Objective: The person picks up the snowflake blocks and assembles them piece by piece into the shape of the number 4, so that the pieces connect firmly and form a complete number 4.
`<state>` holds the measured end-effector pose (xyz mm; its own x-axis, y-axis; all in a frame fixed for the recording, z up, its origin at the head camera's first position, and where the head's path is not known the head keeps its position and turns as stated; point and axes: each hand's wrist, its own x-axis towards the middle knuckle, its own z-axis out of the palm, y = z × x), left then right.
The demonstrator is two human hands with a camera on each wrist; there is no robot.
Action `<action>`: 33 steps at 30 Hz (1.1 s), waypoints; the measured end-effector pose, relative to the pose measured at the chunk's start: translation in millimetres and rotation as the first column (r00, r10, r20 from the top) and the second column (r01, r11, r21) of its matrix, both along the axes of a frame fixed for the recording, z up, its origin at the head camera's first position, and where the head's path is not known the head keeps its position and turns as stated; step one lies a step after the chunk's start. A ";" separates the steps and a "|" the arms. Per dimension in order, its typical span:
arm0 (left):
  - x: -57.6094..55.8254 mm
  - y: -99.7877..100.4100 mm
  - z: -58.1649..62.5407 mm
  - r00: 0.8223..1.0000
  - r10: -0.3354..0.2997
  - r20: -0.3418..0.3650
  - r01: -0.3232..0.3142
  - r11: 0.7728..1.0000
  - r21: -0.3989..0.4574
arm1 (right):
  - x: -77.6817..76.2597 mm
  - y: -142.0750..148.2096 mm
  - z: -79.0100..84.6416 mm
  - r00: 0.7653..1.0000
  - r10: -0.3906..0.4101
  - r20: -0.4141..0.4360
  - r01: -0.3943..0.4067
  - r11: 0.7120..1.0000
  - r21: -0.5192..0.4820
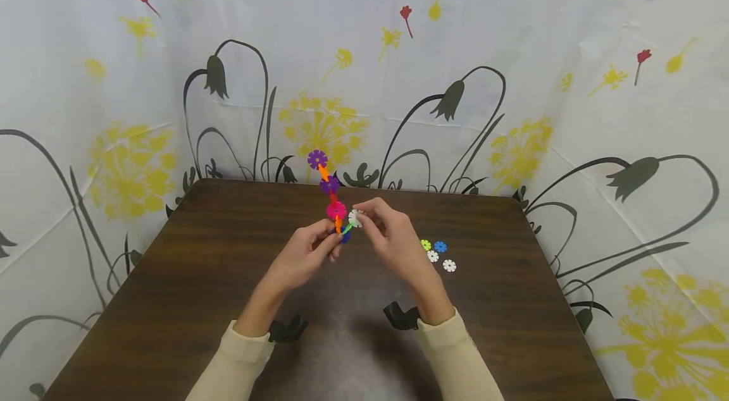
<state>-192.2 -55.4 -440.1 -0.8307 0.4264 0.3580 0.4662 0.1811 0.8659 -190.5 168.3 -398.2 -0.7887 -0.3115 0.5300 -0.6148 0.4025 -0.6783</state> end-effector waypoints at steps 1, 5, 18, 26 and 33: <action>-0.5 -1.0 0.7 1.000 0.000 0.003 0.000 1.000 -0.001 | -0.4 -0.3 -1.1 1.000 0.002 -0.004 -0.002 1.000 -0.004; -2.8 -4.0 6.1 0.999 -0.021 0.036 0.021 1.000 -0.009 | -1.9 -1.5 -4.0 0.999 -0.008 -0.039 0.007 1.000 -0.028; -3.6 9.3 -5.0 0.985 -0.088 0.146 0.058 0.978 0.201 | -3.7 -13.5 -20.2 0.998 0.012 -0.057 -0.011 1.000 0.017; -11.0 10.2 -12.7 0.990 -0.010 0.143 -0.029 0.963 0.267 | -14.9 18.5 -40.9 0.987 -0.017 0.157 0.030 0.997 -0.076; -14.6 7.1 -7.8 0.986 -0.066 0.156 -0.003 0.914 0.405 | -46.4 84.1 -93.1 0.907 -0.249 0.339 0.252 0.967 0.036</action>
<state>-206.9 -48.3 -447.9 -0.8804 0.3018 0.3658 0.3122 -0.2118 0.9261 -236.9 252.4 -491.3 -0.9725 -0.0764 0.2202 -0.2280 0.5064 -0.8316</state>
